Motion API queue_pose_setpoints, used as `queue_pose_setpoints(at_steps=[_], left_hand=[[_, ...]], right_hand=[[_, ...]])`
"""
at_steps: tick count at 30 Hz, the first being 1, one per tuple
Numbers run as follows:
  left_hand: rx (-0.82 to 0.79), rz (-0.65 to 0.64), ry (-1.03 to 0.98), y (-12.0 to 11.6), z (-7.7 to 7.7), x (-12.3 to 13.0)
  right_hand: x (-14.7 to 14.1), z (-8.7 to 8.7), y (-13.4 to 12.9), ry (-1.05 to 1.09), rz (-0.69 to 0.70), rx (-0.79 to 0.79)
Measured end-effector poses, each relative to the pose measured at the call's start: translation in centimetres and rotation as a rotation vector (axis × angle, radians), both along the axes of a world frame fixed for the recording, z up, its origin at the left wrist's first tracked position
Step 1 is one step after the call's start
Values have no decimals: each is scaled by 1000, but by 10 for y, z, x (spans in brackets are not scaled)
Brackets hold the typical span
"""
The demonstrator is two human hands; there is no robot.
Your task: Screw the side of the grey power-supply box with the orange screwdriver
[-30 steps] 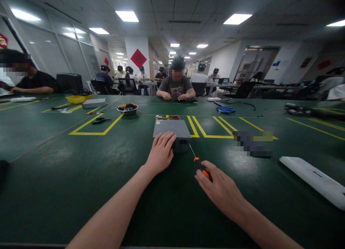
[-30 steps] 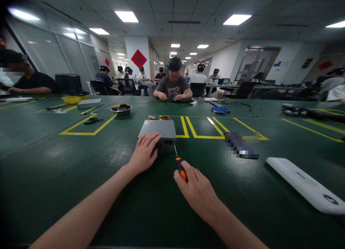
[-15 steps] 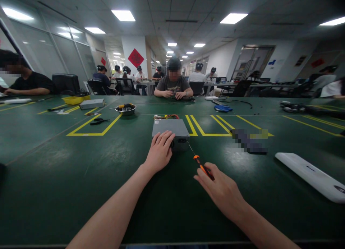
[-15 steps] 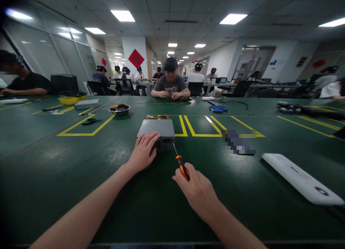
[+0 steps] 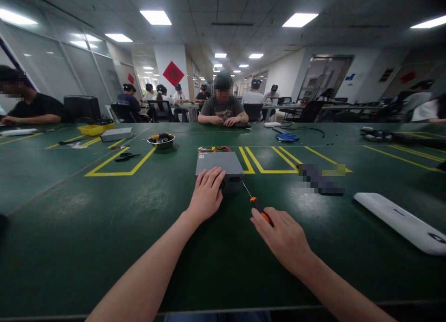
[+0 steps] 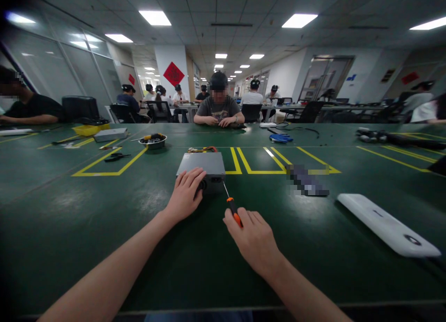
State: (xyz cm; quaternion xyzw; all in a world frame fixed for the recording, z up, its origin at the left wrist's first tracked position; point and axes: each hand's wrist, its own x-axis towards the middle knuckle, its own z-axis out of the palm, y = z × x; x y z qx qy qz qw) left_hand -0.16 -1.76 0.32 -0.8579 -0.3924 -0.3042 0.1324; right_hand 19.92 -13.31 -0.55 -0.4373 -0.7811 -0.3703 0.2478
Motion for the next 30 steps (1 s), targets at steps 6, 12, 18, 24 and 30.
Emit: queue_pose_setpoints(at_steps=[6, 12, 18, 24, 30], left_hand=[[13, -4, -7, 0, -1, 0], [10, -15, -33, 1, 1, -1], [19, -13, -21, 1, 3, -3], [11, 5, -31, 1, 4, -2], [2, -9, -47, 0, 5, -1]], right_hand=[[-3, -4, 5, 56, 8, -77], [-2, -2, 3, -23, 110, -59], [0, 1, 1, 66, 122, -29], [-6, -1, -1, 98, 176, -162], [0, 2, 2, 36, 233, -92]])
